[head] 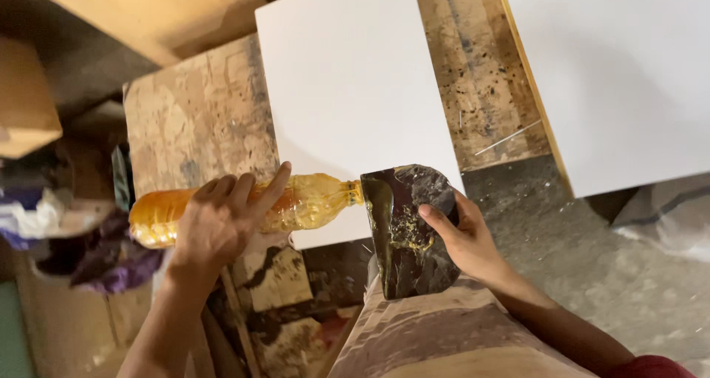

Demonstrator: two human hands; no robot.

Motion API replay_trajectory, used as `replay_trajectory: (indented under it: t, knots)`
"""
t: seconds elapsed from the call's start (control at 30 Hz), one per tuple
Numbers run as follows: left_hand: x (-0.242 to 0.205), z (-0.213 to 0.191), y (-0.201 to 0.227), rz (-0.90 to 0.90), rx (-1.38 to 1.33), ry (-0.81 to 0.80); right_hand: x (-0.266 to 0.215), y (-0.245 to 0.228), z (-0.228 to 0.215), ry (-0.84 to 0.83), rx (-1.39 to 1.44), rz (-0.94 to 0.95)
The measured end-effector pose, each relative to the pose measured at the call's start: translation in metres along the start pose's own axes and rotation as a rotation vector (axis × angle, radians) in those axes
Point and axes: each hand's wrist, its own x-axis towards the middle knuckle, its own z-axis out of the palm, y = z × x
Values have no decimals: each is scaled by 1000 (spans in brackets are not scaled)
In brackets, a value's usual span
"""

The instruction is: The person applies glue to the edges of wood panels using a scraper and a plastic bottle, then arranges the panels on a workbench.

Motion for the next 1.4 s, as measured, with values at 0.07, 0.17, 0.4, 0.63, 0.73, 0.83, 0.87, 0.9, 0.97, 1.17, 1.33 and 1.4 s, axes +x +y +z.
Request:
replay_trajectory:
  t: [0.07, 0.17, 0.4, 0.63, 0.73, 0.83, 0.87, 0.9, 0.97, 1.17, 1.33, 1.4]
  knots:
    - [-2, 2, -21, 63, 1, 4, -6, 3, 26, 43, 43, -8]
    - [3, -22, -43, 89, 8, 75, -16, 5, 68, 81, 110, -10]
    - [-28, 3, -89, 195, -8, 111, -31, -26, 160, 166, 165, -7]
    - [-42, -3, -107, 237, -44, 0, -42, 4, 193, 238, 107, 37]
    - [-40, -14, -108, 251, -25, -17, -46, 32, 188, 236, 92, 52]
    - [-48, -3, -105, 239, -20, 14, -52, 61, 181, 283, 117, 82]
    - [-51, -4, -102, 237, -18, 18, -53, 54, 185, 283, 116, 78]
    - [-53, -4, -100, 232, 7, 35, -53, 46, 189, 285, 152, 61]
    - [-49, -3, -97, 238, 25, 71, -50, 54, 182, 307, 185, 36]
    - [-49, -15, -88, 244, 62, 32, -55, 68, 165, 253, 216, 21]
    - [-45, -32, -73, 213, 11, -89, -67, 43, 155, 316, 207, 38]
    - [-42, -37, -68, 226, 15, -88, -69, 44, 151, 308, 211, 43]
